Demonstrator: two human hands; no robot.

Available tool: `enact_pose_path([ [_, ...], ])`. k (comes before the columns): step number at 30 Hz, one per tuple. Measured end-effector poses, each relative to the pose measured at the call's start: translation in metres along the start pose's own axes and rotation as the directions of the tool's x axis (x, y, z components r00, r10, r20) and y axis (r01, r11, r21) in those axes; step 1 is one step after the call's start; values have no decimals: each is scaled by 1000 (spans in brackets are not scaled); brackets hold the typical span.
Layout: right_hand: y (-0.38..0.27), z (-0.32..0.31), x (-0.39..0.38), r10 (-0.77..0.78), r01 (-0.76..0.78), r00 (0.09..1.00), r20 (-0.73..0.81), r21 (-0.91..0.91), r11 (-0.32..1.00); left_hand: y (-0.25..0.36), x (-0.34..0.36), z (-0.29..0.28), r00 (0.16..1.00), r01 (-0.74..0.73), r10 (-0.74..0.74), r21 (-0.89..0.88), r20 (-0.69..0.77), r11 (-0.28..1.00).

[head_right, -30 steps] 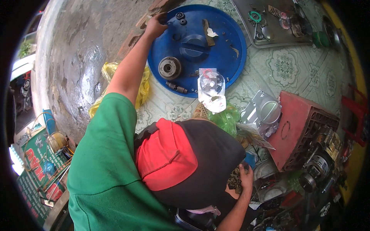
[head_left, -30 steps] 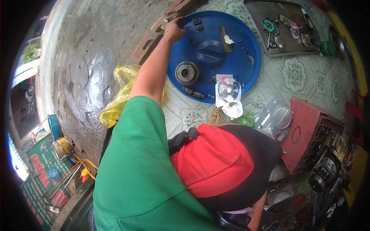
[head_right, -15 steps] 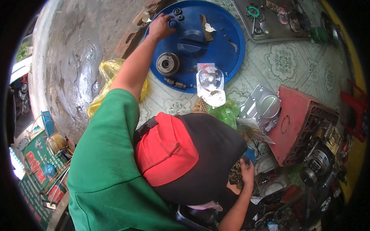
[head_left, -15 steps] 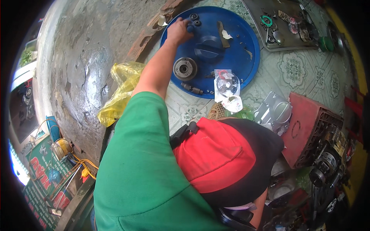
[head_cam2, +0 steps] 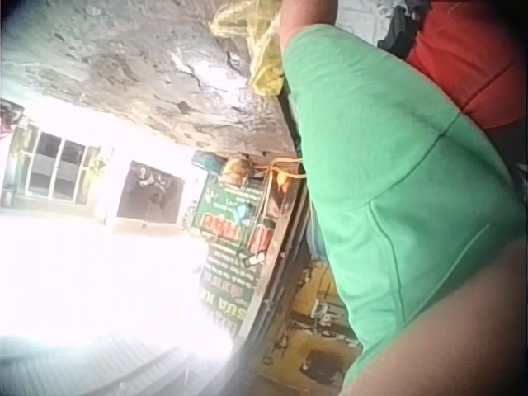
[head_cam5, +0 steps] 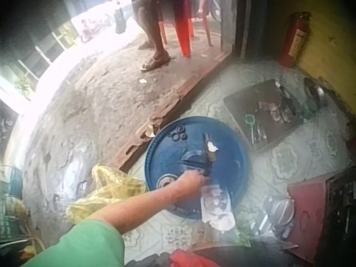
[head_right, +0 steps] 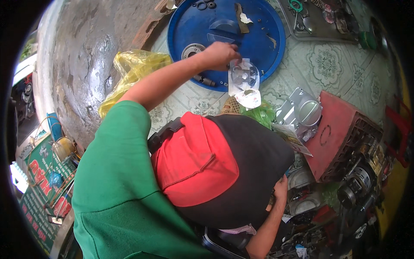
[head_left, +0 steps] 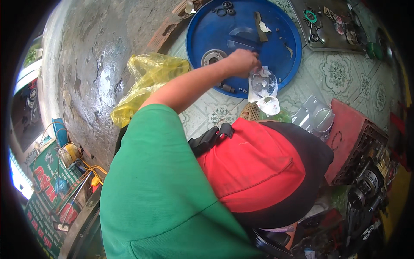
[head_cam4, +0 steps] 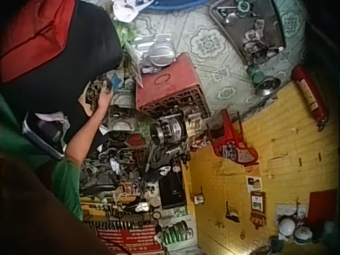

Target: Assembling and inspecting motorcycle engine components while sitting on the floor.

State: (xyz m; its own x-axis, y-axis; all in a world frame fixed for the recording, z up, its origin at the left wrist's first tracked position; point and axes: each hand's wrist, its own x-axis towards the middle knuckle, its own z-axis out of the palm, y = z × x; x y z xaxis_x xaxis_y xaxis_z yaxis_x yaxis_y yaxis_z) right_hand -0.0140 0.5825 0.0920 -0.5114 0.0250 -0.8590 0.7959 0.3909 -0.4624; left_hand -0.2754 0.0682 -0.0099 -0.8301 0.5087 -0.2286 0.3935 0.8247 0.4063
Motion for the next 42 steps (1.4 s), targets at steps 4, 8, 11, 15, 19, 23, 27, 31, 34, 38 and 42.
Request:
enact_pose_path([
  [4, 3, 2, -5, 3, -3, 1000, -31, 15, 1000, 6, 15, 13, 963, 11, -112, -379, -245, 925],
  [8, 20, 0, -2, 43, -41, 996, -79, 30, 999, -13, 15, 2, 984, 177, -177, 0, 18, 984],
  [11, 20, -5, 1, 46, -50, 994, -96, -47, 998, -16, 0, 3, 984, 158, -152, -62, 89, 985],
  [15, 9, -3, 0, 85, -94, 993, -85, -107, 990, -16, -1, 9, 992, -26, 41, -123, 118, 992],
  [19, 17, -5, 1, 49, -56, 995, -88, -82, 995, -18, 10, 12, 977, -125, 119, 25, 176, 992],
  [23, 7, -2, 1, 42, -53, 996, -76, -159, 986, -34, 7, -25, 981, 189, -183, -93, 68, 978],
  [27, 6, 0, -1, 35, -49, 994, -106, -131, 990, -85, 1, -61, 930, 275, -302, -149, -208, 950],
  [31, 32, -9, 5, -82, 61, 990, -112, -178, 982, -140, 1, -76, 840, 401, -428, -152, -334, 904],
  [34, 14, -3, -3, 13, -13, 1000, -6, 100, 995, -157, 0, -80, 776, 446, -483, -188, -405, 875],
  [38, 29, -6, 1, 18, -18, 999, -33, 10, 1000, -179, -16, -78, 700, 481, -611, -389, -369, 786],
  [42, 15, -1, -6, 34, -38, 996, -82, -45, 998, -173, -15, -84, 620, 459, -645, -460, -447, 760],
])
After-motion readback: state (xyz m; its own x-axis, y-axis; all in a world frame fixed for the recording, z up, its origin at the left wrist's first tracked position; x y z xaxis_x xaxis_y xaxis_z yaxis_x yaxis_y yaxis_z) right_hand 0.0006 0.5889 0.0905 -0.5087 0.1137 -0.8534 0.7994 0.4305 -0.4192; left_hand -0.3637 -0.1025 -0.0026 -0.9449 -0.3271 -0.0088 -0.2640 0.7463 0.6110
